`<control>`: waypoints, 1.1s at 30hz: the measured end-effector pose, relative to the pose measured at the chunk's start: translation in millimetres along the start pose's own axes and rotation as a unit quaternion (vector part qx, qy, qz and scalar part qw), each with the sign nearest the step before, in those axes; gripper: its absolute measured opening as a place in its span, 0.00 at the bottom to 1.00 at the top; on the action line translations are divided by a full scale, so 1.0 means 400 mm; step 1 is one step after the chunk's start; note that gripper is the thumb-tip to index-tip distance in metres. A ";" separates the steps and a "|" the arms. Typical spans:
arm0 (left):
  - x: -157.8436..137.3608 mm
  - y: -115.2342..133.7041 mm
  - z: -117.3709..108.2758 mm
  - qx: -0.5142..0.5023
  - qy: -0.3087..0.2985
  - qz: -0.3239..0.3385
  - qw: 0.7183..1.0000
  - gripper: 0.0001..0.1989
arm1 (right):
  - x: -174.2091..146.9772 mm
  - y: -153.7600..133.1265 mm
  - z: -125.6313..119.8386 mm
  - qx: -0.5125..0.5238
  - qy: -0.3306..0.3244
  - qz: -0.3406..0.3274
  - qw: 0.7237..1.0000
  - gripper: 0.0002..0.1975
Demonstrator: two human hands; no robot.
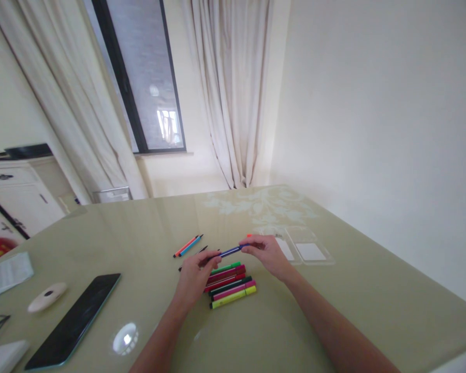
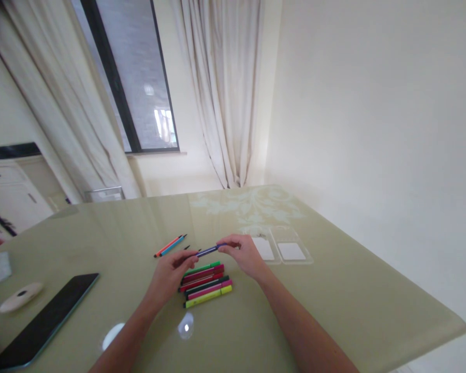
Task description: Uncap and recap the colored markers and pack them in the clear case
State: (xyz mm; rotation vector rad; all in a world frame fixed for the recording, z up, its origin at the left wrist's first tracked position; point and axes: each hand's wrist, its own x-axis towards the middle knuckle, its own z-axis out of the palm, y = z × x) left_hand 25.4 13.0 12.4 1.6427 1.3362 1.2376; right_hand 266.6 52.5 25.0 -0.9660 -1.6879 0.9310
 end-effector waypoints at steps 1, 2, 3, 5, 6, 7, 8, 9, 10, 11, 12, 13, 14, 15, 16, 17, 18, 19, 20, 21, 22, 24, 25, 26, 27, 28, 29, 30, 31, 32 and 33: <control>-0.001 0.000 0.000 0.000 -0.002 -0.006 1.000 0.17 | 0.000 -0.001 0.000 -0.001 -0.001 0.000 1.000 0.10; -0.001 0.001 0.000 -0.001 -0.003 -0.010 1.000 0.17 | -0.001 -0.002 0.000 -0.004 -0.002 0.001 1.000 0.10; -0.002 0.001 0.001 -0.001 -0.004 -0.013 1.000 0.17 | -0.001 -0.003 0.000 -0.006 -0.002 0.002 1.000 0.10; -0.003 0.002 0.001 0.000 -0.006 -0.012 1.000 0.16 | -0.002 -0.005 0.000 -0.010 -0.003 0.003 1.000 0.10; -0.004 0.003 0.001 0.002 -0.007 -0.010 1.000 0.16 | -0.003 -0.006 0.000 -0.012 -0.003 0.003 1.000 0.09; -0.005 0.003 0.000 0.003 -0.008 -0.009 1.000 0.16 | -0.003 -0.007 0.000 -0.013 -0.004 0.004 1.000 0.09; -0.006 0.004 0.000 0.005 -0.009 -0.010 1.000 0.16 | -0.003 -0.008 0.001 -0.015 -0.006 0.004 1.000 0.09; -0.006 0.004 -0.001 0.006 -0.010 -0.010 1.000 0.17 | -0.004 -0.009 0.001 -0.018 -0.009 0.004 1.000 0.09; -0.007 0.005 -0.002 0.008 -0.011 -0.010 1.000 0.17 | -0.004 -0.010 0.001 -0.021 -0.013 0.003 1.000 0.09; -0.008 0.005 -0.003 0.011 -0.012 -0.010 1.000 0.17 | -0.004 -0.012 0.001 -0.024 -0.016 0.003 1.000 0.09; -0.009 0.006 -0.003 0.016 -0.013 -0.008 1.000 0.17 | -0.004 -0.014 0.002 -0.028 -0.018 0.001 0.999 0.10; -0.009 0.007 -0.002 0.022 -0.012 -0.005 1.000 0.17 | -0.005 -0.016 0.002 -0.034 -0.020 -0.001 0.999 0.09; -0.010 0.009 -0.001 0.031 -0.011 -0.001 0.999 0.16 | -0.005 -0.019 0.003 -0.040 -0.022 -0.004 0.999 0.09; -0.010 0.012 0.000 0.041 -0.011 0.005 0.999 0.16 | -0.005 -0.022 0.003 -0.047 -0.026 -0.006 0.999 0.09; -0.010 0.015 0.002 0.052 -0.013 0.013 0.998 0.16 | -0.005 -0.025 0.003 -0.053 -0.031 -0.007 0.998 0.09; -0.010 0.018 0.004 0.064 -0.018 0.023 0.997 0.15 | -0.005 -0.027 0.003 -0.058 -0.038 -0.008 0.998 0.09; -0.009 0.021 0.005 0.077 -0.026 0.035 0.996 0.15 | -0.004 -0.028 0.001 -0.063 -0.043 -0.008 0.997 0.10; -0.008 0.022 0.004 0.090 -0.033 0.046 0.994 0.14 | -0.002 -0.028 -0.002 -0.065 -0.042 -0.008 0.997 0.11; -0.007 0.021 0.003 0.104 -0.037 0.055 0.992 0.14 | 0.001 -0.026 -0.009 -0.065 -0.030 -0.009 0.997 0.13; -0.005 0.018 -0.001 0.118 -0.035 0.061 0.990 0.14 | 0.005 -0.021 -0.018 -0.062 -0.007 -0.010 0.998 0.14; -0.004 0.013 -0.005 0.135 -0.030 0.065 0.988 0.14 | 0.010 -0.014 -0.031 -0.059 0.027 -0.010 0.998 0.16; 0.001 -0.001 -0.016 0.169 -0.014 0.069 0.983 0.14 | 0.021 0.008 -0.066 -0.060 0.110 -0.008 0.992 0.18; 0.003 -0.009 -0.021 0.183 -0.009 0.070 0.981 0.14 | 0.026 0.021 -0.084 -0.072 0.144 -0.003 0.987 0.18; 0.005 -0.016 -0.025 0.195 -0.008 0.071 0.978 0.13 | 0.029 0.034 -0.102 -0.097 0.170 0.006 0.981 0.18; 0.006 -0.022 -0.027 0.202 -0.009 0.073 0.977 0.13 | 0.032 0.045 -0.117 -0.127 0.185 0.020 0.974 0.18; 0.008 -0.026 -0.028 0.204 -0.012 0.075 0.976 0.13 | 0.032 0.053 -0.127 -0.153 0.191 0.033 0.969 0.18; 0.008 -0.028 -0.027 0.202 -0.016 0.076 0.976 0.12 | 0.032 0.057 -0.132 -0.171 0.186 0.043 0.966 0.18; 0.009 -0.027 -0.025 0.197 -0.020 0.076 0.977 0.12 | 0.030 0.057 -0.130 -0.179 0.174 0.049 0.967 0.18; 0.009 -0.025 -0.023 0.190 -0.022 0.075 0.979 0.13 | 0.027 0.052 -0.122 -0.176 0.153 0.050 0.971 0.18; 0.008 -0.022 -0.021 0.181 -0.023 0.074 0.980 0.13 | 0.024 0.044 -0.110 -0.165 0.125 0.046 0.977 0.18; 0.008 -0.019 -0.019 0.172 -0.022 0.071 0.982 0.14 | 0.020 0.033 -0.093 -0.150 0.091 0.039 0.984 0.17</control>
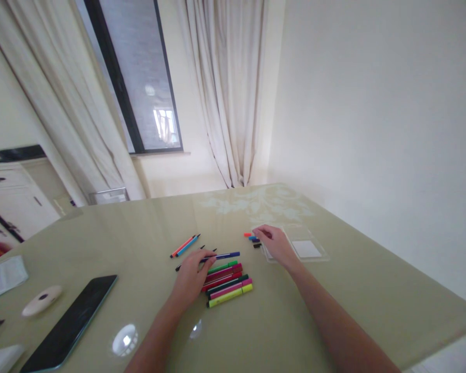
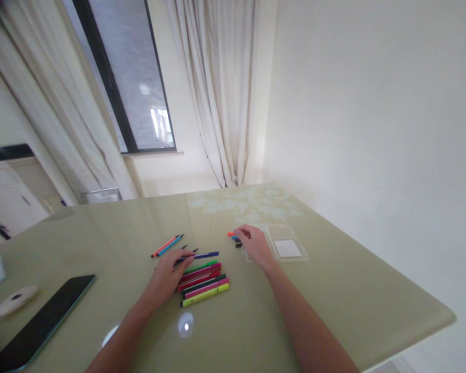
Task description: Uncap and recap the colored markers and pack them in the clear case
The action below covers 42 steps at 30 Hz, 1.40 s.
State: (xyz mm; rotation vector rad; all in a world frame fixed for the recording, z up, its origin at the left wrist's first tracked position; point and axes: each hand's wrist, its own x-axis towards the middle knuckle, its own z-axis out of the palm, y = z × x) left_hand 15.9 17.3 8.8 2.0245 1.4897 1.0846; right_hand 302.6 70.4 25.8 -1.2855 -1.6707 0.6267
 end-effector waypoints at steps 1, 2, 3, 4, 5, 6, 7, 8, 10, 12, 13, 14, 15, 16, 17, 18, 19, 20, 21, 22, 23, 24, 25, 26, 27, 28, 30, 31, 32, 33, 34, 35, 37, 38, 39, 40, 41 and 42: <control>0.000 0.004 0.000 -0.008 0.003 -0.002 1.000 0.14 | -0.009 -0.017 0.013 0.018 -0.036 -0.011 0.999 0.17; 0.000 0.008 0.000 -0.016 0.007 -0.003 1.000 0.15 | -0.017 -0.035 0.027 0.033 -0.072 -0.023 0.997 0.16; -0.001 0.012 -0.001 -0.023 0.011 -0.001 1.000 0.15 | -0.026 -0.052 0.041 0.045 -0.099 -0.035 0.993 0.16; -0.001 0.015 -0.002 -0.029 0.015 0.001 0.999 0.15 | -0.034 -0.068 0.054 0.050 -0.118 -0.047 0.991 0.15; -0.002 0.018 -0.002 -0.033 0.018 0.003 0.999 0.15 | -0.040 -0.080 0.064 0.047 -0.130 -0.061 0.989 0.13; -0.003 0.021 -0.003 -0.037 0.021 0.003 0.999 0.15 | -0.046 -0.089 0.073 0.043 -0.136 -0.075 0.987 0.12; -0.004 0.023 -0.004 -0.040 0.023 0.003 0.999 0.15 | -0.050 -0.095 0.079 0.037 -0.139 -0.087 0.986 0.11; -0.005 0.026 -0.004 -0.044 0.024 0.002 0.999 0.15 | -0.053 -0.098 0.084 0.033 -0.139 -0.095 0.985 0.10; -0.007 0.030 -0.003 -0.049 0.023 -0.001 0.999 0.15 | -0.056 -0.099 0.087 0.027 -0.139 -0.102 0.985 0.09; -0.009 0.034 0.000 -0.049 0.013 0.000 0.999 0.14 | -0.057 -0.096 0.088 0.020 -0.142 -0.103 0.984 0.08; -0.010 0.035 0.002 -0.046 0.009 0.002 0.999 0.14 | -0.057 -0.095 0.089 0.015 -0.145 -0.105 0.984 0.08; -0.011 0.035 0.005 -0.041 0.006 0.004 0.999 0.13 | -0.058 -0.094 0.090 0.007 -0.146 -0.107 0.983 0.08; -0.012 0.035 0.008 -0.035 0.003 0.006 0.999 0.13 | -0.060 -0.094 0.093 -0.002 -0.147 -0.108 0.983 0.09; -0.012 0.034 0.011 -0.030 0.001 0.008 1.000 0.13 | -0.062 -0.094 0.096 -0.012 -0.147 -0.109 0.983 0.10; -0.013 0.033 0.013 -0.025 -0.001 0.010 1.000 0.14 | -0.064 -0.095 0.099 -0.023 -0.147 -0.109 0.983 0.11; -0.013 0.031 0.015 -0.020 -0.003 0.013 1.000 0.14 | -0.065 -0.096 0.102 -0.034 -0.148 -0.108 0.982 0.12; -0.013 0.028 0.015 -0.014 -0.006 0.015 1.000 0.14 | -0.066 -0.097 0.104 -0.042 -0.149 -0.108 0.982 0.13; -0.013 0.025 0.015 -0.006 -0.007 0.018 1.000 0.14 | -0.065 -0.096 0.105 -0.047 -0.148 -0.109 0.982 0.14; -0.013 0.020 0.014 0.006 -0.006 0.020 1.000 0.14 | -0.063 -0.094 0.104 -0.047 -0.141 -0.108 0.983 0.15; -0.012 0.014 0.011 0.021 -0.004 0.022 1.000 0.14 | -0.058 -0.088 0.100 -0.044 -0.124 -0.106 0.986 0.16; -0.012 0.007 0.008 0.037 -0.001 0.024 0.999 0.13 | -0.052 -0.081 0.094 -0.040 -0.099 -0.102 0.989 0.16; -0.011 0.000 0.004 0.052 0.001 0.025 0.998 0.13 | -0.044 -0.070 0.086 -0.039 -0.068 -0.095 0.992 0.16; -0.010 -0.007 0.000 0.067 0.001 0.025 0.997 0.12 | -0.035 -0.057 0.076 -0.043 -0.036 -0.085 0.995 0.15; -0.009 -0.014 -0.004 0.079 -0.002 0.025 0.997 0.12 | -0.027 -0.042 0.066 -0.058 -0.008 -0.075 0.995 0.14; -0.008 -0.021 -0.008 0.089 -0.007 0.024 0.996 0.11 | -0.019 -0.027 0.055 -0.084 0.011 -0.064 0.994 0.13; -0.007 -0.026 -0.011 0.097 -0.016 0.024 0.995 0.11 | -0.012 -0.012 0.045 -0.122 0.020 -0.055 0.991 0.13; -0.005 -0.034 -0.017 0.105 -0.035 0.023 0.994 0.11 | -0.004 0.013 0.030 -0.211 0.022 -0.042 0.976 0.12; -0.003 -0.037 -0.019 0.105 -0.043 0.020 0.993 0.12 | -0.003 0.022 0.025 -0.254 0.018 -0.038 0.966 0.13; -0.001 -0.040 -0.022 0.103 -0.047 0.017 0.993 0.13 | -0.004 0.028 0.022 -0.291 0.014 -0.034 0.956 0.13; 0.001 -0.043 -0.025 0.100 -0.046 0.012 0.994 0.14 | -0.006 0.031 0.021 -0.322 0.007 -0.032 0.946 0.13; 0.002 -0.047 -0.028 0.096 -0.040 0.007 0.995 0.15 | -0.009 0.032 0.022 -0.346 0.002 -0.031 0.938 0.12; 0.004 -0.051 -0.031 0.094 -0.027 0.002 0.995 0.15 | -0.011 0.031 0.023 -0.365 -0.004 -0.030 0.930 0.12; 0.005 -0.063 -0.037 0.099 0.007 -0.007 0.995 0.15 | -0.016 0.027 0.027 -0.391 -0.013 -0.034 0.920 0.12; 0.005 -0.069 -0.040 0.107 0.020 -0.011 0.994 0.15 | -0.018 0.024 0.029 -0.399 -0.015 -0.036 0.916 0.11; 0.003 -0.076 -0.041 0.119 0.028 -0.015 0.992 0.14 | -0.019 0.021 0.031 -0.404 -0.015 -0.038 0.914 0.11; 0.002 -0.082 -0.042 0.133 0.030 -0.019 0.991 0.13 | -0.019 0.019 0.032 -0.405 -0.016 -0.039 0.913 0.11; 0.000 -0.088 -0.042 0.146 0.026 -0.023 0.989 0.12 | -0.019 0.017 0.033 -0.403 -0.019 -0.040 0.914 0.11; -0.002 -0.092 -0.041 0.158 0.021 -0.027 0.987 0.11 | -0.019 0.016 0.033 -0.399 -0.021 -0.039 0.916 0.11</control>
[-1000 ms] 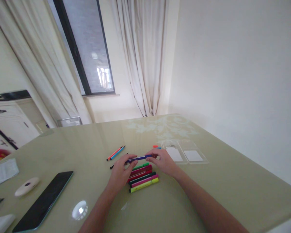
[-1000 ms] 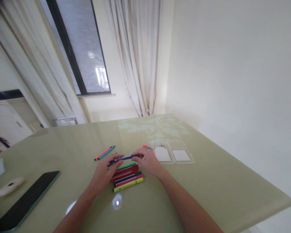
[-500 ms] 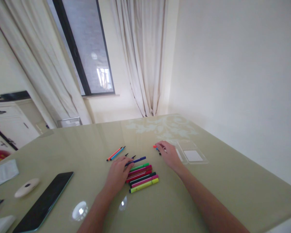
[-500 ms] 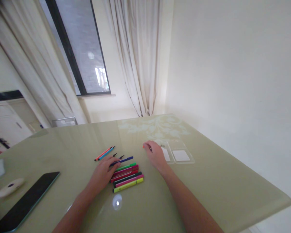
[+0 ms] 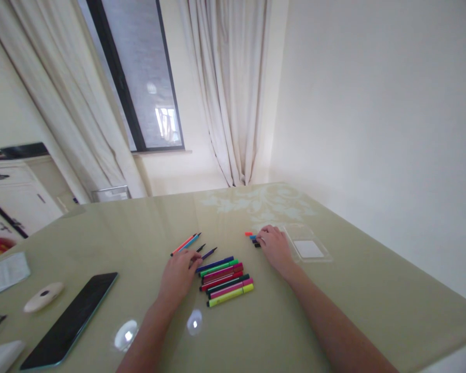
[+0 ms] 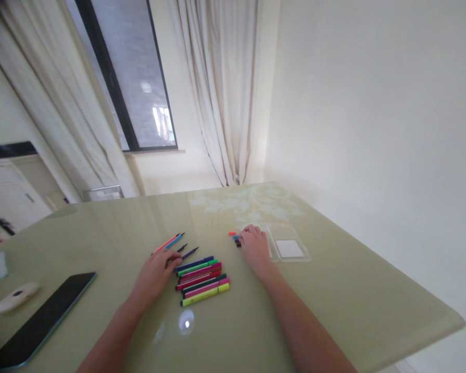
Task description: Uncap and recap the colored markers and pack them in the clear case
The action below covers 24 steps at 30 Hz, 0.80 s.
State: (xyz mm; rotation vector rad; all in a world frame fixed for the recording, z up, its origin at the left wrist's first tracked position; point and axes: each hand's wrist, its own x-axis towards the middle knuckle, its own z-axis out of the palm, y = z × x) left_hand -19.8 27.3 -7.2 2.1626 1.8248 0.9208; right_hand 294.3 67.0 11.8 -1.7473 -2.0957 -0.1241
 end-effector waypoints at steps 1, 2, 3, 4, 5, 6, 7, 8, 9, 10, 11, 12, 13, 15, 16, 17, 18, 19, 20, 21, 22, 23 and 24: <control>-0.002 -0.003 0.002 0.009 -0.006 -0.002 1.000 0.11 | 0.001 0.000 0.000 0.005 -0.002 0.000 1.000 0.11; -0.003 -0.004 0.003 0.015 -0.010 -0.003 1.000 0.11 | 0.001 0.000 0.000 0.011 -0.004 0.001 1.000 0.11; -0.004 -0.004 0.004 0.019 -0.014 -0.002 1.000 0.11 | 0.002 0.001 0.001 0.016 -0.004 0.001 1.000 0.11; -0.004 -0.002 0.004 0.023 -0.017 -0.001 1.000 0.11 | 0.003 0.001 0.002 0.021 -0.004 0.001 1.000 0.10; -0.003 0.000 0.003 0.025 -0.019 0.001 1.000 0.11 | 0.004 0.002 0.003 0.023 -0.005 0.003 1.000 0.10; -0.002 0.004 0.003 0.025 -0.018 0.005 1.000 0.11 | 0.004 0.003 0.003 0.024 -0.007 0.004 1.000 0.10; -0.001 0.009 0.003 0.023 -0.015 0.009 1.000 0.11 | 0.005 0.003 0.004 0.024 -0.009 0.006 1.000 0.10; 0.000 0.014 0.003 0.016 -0.010 0.014 1.000 0.11 | 0.005 0.003 0.005 0.022 -0.012 0.010 1.000 0.10; 0.000 0.020 0.003 0.006 -0.004 0.018 1.000 0.10 | 0.006 0.003 0.005 0.021 -0.015 0.014 1.000 0.10; 0.001 0.026 0.005 -0.007 0.001 0.022 1.000 0.10 | 0.006 0.003 0.006 0.020 -0.018 0.016 0.999 0.10; 0.001 0.032 0.007 -0.021 0.004 0.025 0.999 0.10 | 0.007 0.002 0.006 0.020 -0.020 0.016 0.999 0.10; 0.001 0.037 0.009 -0.034 0.004 0.027 0.999 0.10 | 0.007 0.001 0.007 0.019 -0.022 0.016 0.999 0.10; 0.001 0.042 0.011 -0.044 0.001 0.028 0.999 0.10 | 0.008 0.001 0.007 0.018 -0.024 0.015 0.999 0.10; 0.000 0.051 0.015 -0.059 -0.005 0.026 0.998 0.10 | 0.009 0.000 0.007 0.014 -0.029 0.014 0.999 0.10; -0.001 0.054 0.017 -0.063 -0.008 0.023 0.998 0.10 | 0.010 -0.001 0.008 0.013 -0.032 0.015 0.999 0.10; -0.002 0.057 0.018 -0.066 -0.010 0.019 0.998 0.10 | 0.011 -0.002 0.008 0.012 -0.034 0.016 0.999 0.10; -0.003 0.059 0.018 -0.068 -0.010 0.018 0.997 0.10 | 0.011 -0.002 0.008 0.012 -0.036 0.017 0.999 0.10; -0.003 0.060 0.018 -0.070 -0.011 0.018 0.997 0.09 | 0.012 -0.002 0.008 0.013 -0.037 0.017 0.999 0.11; -0.003 0.061 0.018 -0.073 -0.010 0.020 0.997 0.09 | 0.012 -0.003 0.009 0.013 -0.038 0.017 0.999 0.11; -0.004 0.062 0.018 -0.077 -0.010 0.023 0.997 0.09 | 0.012 -0.003 0.009 0.013 -0.038 0.018 0.999 0.11; -0.004 0.062 0.017 -0.080 -0.008 0.026 0.996 0.09 | 0.011 -0.003 0.010 0.013 -0.038 0.018 0.999 0.11; -0.003 0.063 0.017 -0.082 -0.006 0.027 0.996 0.08 | 0.010 -0.003 0.011 0.012 -0.038 0.017 0.999 0.11; -0.003 0.064 0.016 -0.084 -0.003 0.028 0.996 0.08 | 0.009 -0.003 0.012 0.012 -0.036 0.015 0.999 0.11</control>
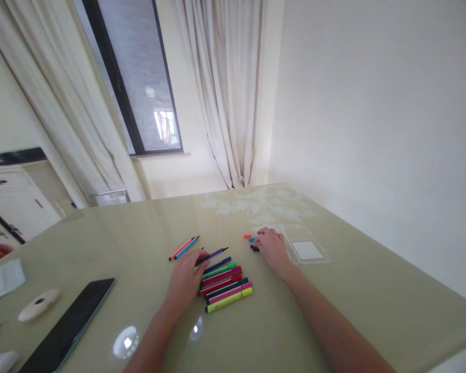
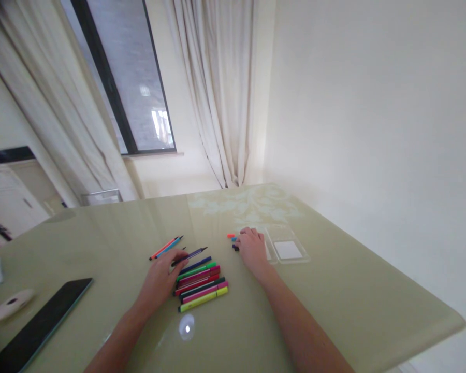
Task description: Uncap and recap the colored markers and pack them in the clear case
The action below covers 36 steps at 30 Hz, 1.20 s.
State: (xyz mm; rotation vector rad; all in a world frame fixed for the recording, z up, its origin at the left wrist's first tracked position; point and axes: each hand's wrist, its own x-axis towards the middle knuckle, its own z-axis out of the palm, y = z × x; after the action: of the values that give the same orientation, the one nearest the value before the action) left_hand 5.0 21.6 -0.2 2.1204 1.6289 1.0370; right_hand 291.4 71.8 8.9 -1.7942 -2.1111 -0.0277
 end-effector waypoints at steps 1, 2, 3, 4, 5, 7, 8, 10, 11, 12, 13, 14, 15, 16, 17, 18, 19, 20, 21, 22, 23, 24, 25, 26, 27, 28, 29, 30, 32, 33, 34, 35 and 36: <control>0.000 0.001 0.000 -0.001 0.003 0.000 1.000 0.08 | -0.001 0.000 0.001 -0.001 0.002 -0.003 1.000 0.11; 0.000 0.002 0.000 -0.003 0.005 0.000 1.000 0.08 | -0.001 0.001 0.002 -0.001 0.005 -0.007 1.000 0.11; 0.000 0.003 -0.001 -0.004 0.006 0.001 1.000 0.08 | -0.001 0.001 0.002 0.001 0.009 -0.010 1.000 0.11; 0.000 0.004 -0.001 -0.007 0.008 0.001 1.000 0.07 | 0.000 0.000 0.002 0.005 0.015 -0.011 1.000 0.10; -0.001 0.005 -0.001 -0.009 0.010 0.002 1.000 0.07 | 0.000 -0.002 0.000 0.014 0.023 -0.009 1.000 0.09; -0.001 0.006 -0.001 -0.013 0.016 0.004 1.000 0.07 | 0.002 -0.010 -0.007 0.057 0.037 -0.006 0.998 0.08; -0.001 0.007 -0.001 -0.016 0.019 0.006 1.000 0.06 | 0.002 -0.017 -0.012 0.094 0.037 -0.009 0.995 0.08; -0.001 0.008 -0.001 -0.021 0.021 0.011 1.000 0.06 | -0.001 -0.037 -0.025 0.191 0.020 -0.029 0.981 0.09; -0.001 0.008 -0.001 -0.023 0.020 0.014 0.999 0.06 | -0.005 -0.048 -0.031 0.240 0.008 -0.046 0.970 0.09; -0.001 0.009 -0.001 -0.025 0.019 0.017 0.999 0.06 | -0.010 -0.060 -0.036 0.281 -0.003 -0.061 0.958 0.09; -0.001 0.010 -0.002 -0.025 0.016 0.020 0.999 0.07 | -0.016 -0.071 -0.041 0.312 -0.008 -0.074 0.947 0.08; -0.001 0.011 -0.002 -0.026 0.014 0.023 0.999 0.07 | -0.021 -0.081 -0.045 0.332 -0.009 -0.084 0.940 0.08; -0.001 0.012 -0.002 -0.026 0.013 0.024 0.999 0.07 | -0.026 -0.089 -0.048 0.343 -0.007 -0.090 0.935 0.07; -0.002 0.014 -0.002 -0.027 0.012 0.025 0.999 0.07 | -0.030 -0.096 -0.050 0.349 -0.003 -0.094 0.932 0.07; -0.002 0.015 -0.003 -0.027 0.011 0.025 0.999 0.07 | -0.033 -0.100 -0.051 0.353 0.000 -0.094 0.931 0.06; -0.003 0.017 -0.003 -0.027 0.010 0.026 0.999 0.08 | -0.035 -0.103 -0.052 0.357 0.003 -0.094 0.929 0.06; -0.003 0.019 -0.003 -0.028 0.008 0.026 0.999 0.08 | -0.036 -0.105 -0.052 0.361 0.004 -0.094 0.928 0.06; -0.003 0.021 -0.003 -0.030 0.005 0.026 0.999 0.08 | -0.036 -0.106 -0.052 0.367 0.004 -0.095 0.925 0.05; -0.004 0.022 -0.003 -0.032 0.001 0.027 0.999 0.08 | -0.036 -0.107 -0.052 0.372 0.003 -0.097 0.923 0.05; -0.004 0.024 -0.003 -0.035 -0.003 0.028 0.999 0.08 | -0.036 -0.108 -0.052 0.378 0.000 -0.100 0.920 0.05; -0.004 0.025 -0.002 -0.037 -0.006 0.029 0.999 0.08 | -0.037 -0.109 -0.052 0.383 -0.002 -0.103 0.918 0.06; -0.004 0.025 -0.001 -0.039 -0.008 0.030 0.999 0.08 | -0.037 -0.111 -0.053 0.387 -0.004 -0.107 0.916 0.06; -0.004 0.026 -0.001 -0.040 -0.009 0.031 0.999 0.08 | -0.038 -0.113 -0.054 0.390 -0.005 -0.111 0.914 0.06; -0.004 0.027 0.000 -0.040 -0.008 0.032 0.999 0.08 | -0.039 -0.116 -0.055 0.393 -0.006 -0.115 0.912 0.06; -0.004 0.028 0.000 -0.040 -0.009 0.033 0.999 0.08 | -0.040 -0.118 -0.056 0.395 -0.007 -0.118 0.911 0.06; -0.005 0.029 0.001 -0.040 -0.009 0.034 0.999 0.09 | -0.041 -0.120 -0.057 0.396 -0.006 -0.120 0.910 0.06; -0.005 0.030 0.001 -0.041 -0.011 0.036 0.998 0.09 | -0.042 -0.121 -0.058 0.397 -0.007 -0.120 0.910 0.06; -0.005 0.032 0.001 -0.043 -0.014 0.038 0.998 0.09 | -0.042 -0.122 -0.058 0.399 -0.008 -0.119 0.909 0.06; -0.006 0.036 0.001 -0.047 -0.018 0.040 0.998 0.10 | -0.042 -0.122 -0.057 0.407 -0.012 -0.109 0.907 0.07; -0.006 0.038 0.001 -0.049 -0.016 0.040 0.998 0.10 | -0.041 -0.120 -0.056 0.414 -0.013 -0.103 0.904 0.08; -0.007 0.040 0.001 -0.049 -0.014 0.040 0.998 0.10 | -0.041 -0.119 -0.055 0.420 -0.015 -0.097 0.902 0.08; -0.007 0.042 0.001 -0.049 -0.010 0.040 0.998 0.10 | -0.040 -0.117 -0.054 0.426 -0.018 -0.093 0.900 0.08; -0.008 0.044 0.002 -0.050 -0.005 0.042 0.998 0.10 | -0.039 -0.116 -0.053 0.430 -0.020 -0.090 0.898 0.09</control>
State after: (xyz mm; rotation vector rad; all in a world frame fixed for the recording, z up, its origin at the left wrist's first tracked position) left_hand 17.9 13.0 8.7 2.1405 1.4641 1.1059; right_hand 254.4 43.0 34.5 -1.0642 -1.8460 0.7743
